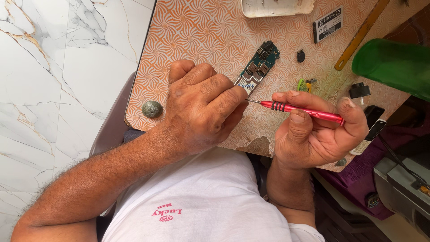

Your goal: The person manipulates a mobile phone motherboard using a screwdriver, turning the board over and using the tool on specific components while holding the board by hand.

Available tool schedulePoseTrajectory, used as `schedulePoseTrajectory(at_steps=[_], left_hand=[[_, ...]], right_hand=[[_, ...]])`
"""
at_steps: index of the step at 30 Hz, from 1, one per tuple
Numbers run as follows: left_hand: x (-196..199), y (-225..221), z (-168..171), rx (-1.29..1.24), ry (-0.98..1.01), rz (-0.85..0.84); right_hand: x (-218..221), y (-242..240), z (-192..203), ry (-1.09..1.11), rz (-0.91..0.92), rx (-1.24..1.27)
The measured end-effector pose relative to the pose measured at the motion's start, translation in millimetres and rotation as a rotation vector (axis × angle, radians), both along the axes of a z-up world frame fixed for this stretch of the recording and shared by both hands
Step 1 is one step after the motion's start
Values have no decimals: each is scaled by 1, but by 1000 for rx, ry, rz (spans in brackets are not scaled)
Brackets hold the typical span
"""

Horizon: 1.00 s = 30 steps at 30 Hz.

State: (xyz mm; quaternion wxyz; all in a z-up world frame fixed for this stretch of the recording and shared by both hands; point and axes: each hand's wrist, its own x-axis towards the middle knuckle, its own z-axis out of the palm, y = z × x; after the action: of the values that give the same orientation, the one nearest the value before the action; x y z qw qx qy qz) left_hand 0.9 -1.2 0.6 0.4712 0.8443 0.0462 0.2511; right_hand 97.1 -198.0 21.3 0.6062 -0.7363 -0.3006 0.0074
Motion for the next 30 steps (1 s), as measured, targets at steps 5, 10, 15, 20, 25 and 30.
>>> schedulePoseTrajectory(at_steps=[5, 10, 15, 20, 25, 30], left_hand=[[-3, -1, 2, 28, 71, 24], [-14, -1, 7, 111, 162, -7], [-16, -4, 9, 162, 194, -18], [-12, -5, 8, 184, 241, -55], [-10, -3, 6, 221, 267, -81], [-8, 0, 7, 217, 294, -106]], right_hand=[[3, -2, -1, 22, 8, 15], [10, -5, 0, -13, -3, 0], [13, -1, -4, -24, -22, 3], [14, 3, -5, -44, -29, -19], [16, 4, -9, -55, -69, -36], [15, 6, -14, -4, -71, -30]])
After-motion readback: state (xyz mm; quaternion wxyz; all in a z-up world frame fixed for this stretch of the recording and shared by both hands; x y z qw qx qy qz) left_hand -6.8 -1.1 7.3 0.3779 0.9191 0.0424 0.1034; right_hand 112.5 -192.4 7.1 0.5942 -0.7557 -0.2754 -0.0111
